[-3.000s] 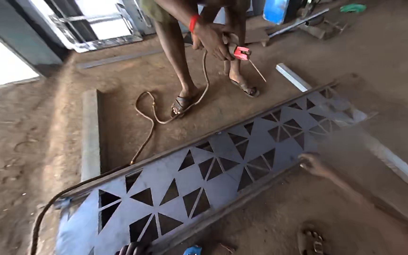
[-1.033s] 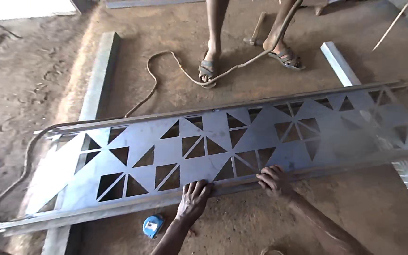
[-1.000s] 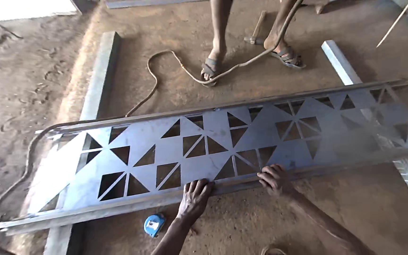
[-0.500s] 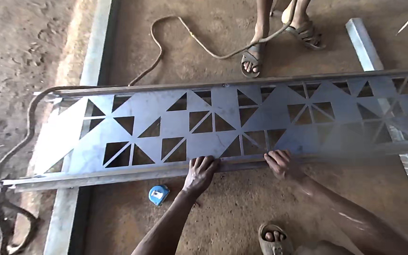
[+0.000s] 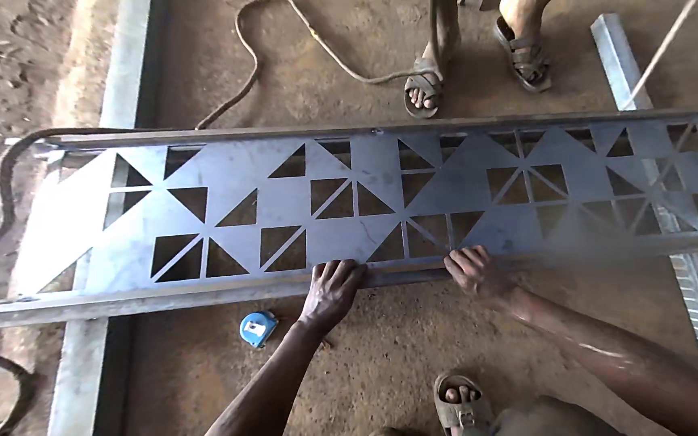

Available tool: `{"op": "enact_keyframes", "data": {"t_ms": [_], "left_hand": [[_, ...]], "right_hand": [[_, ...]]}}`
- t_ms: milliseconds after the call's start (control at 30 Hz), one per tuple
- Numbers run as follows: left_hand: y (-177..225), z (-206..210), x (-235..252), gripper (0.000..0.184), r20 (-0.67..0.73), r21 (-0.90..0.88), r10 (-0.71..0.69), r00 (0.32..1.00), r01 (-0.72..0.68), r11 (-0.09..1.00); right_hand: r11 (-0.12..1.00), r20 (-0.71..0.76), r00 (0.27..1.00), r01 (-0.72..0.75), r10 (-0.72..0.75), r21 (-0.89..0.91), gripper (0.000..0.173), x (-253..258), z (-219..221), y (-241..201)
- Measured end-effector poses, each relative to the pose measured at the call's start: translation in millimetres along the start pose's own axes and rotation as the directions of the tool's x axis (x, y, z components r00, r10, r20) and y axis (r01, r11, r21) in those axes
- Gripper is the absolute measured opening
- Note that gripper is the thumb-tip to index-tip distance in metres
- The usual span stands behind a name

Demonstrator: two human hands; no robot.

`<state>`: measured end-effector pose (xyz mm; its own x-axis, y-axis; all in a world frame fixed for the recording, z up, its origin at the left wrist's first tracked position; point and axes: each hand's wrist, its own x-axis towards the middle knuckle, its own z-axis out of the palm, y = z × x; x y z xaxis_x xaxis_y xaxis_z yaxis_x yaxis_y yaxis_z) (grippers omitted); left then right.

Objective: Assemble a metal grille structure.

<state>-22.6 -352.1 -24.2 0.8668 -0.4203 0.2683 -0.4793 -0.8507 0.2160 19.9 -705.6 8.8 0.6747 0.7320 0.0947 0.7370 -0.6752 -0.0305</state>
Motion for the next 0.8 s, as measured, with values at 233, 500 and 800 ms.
{"op": "enact_keyframes", "data": {"t_ms": [233,500,800], "left_hand": [[-10.7,-10.6,11.7,0.022,0.09,-0.057,0.049,0.995,-0.044,0.997],[-18.5,3.3,9.3,0.023,0.055,0.005,0.174,0.983,-0.174,0.985],[-20.4,9.5,5.7,0.025,-0.014,-0.023,0.152,0.988,-0.152,0.988]], "right_hand": [[0.996,0.012,0.996,-0.093,0.093,0.004,0.019,2.7,-1.2,-10.5],[0.996,-0.01,0.996,-0.091,0.091,-0.009,0.019,2.9,-2.1,-10.7],[0.908,0.074,0.946,-0.323,0.315,0.266,0.038,30.9,-3.9,-50.7]]}}
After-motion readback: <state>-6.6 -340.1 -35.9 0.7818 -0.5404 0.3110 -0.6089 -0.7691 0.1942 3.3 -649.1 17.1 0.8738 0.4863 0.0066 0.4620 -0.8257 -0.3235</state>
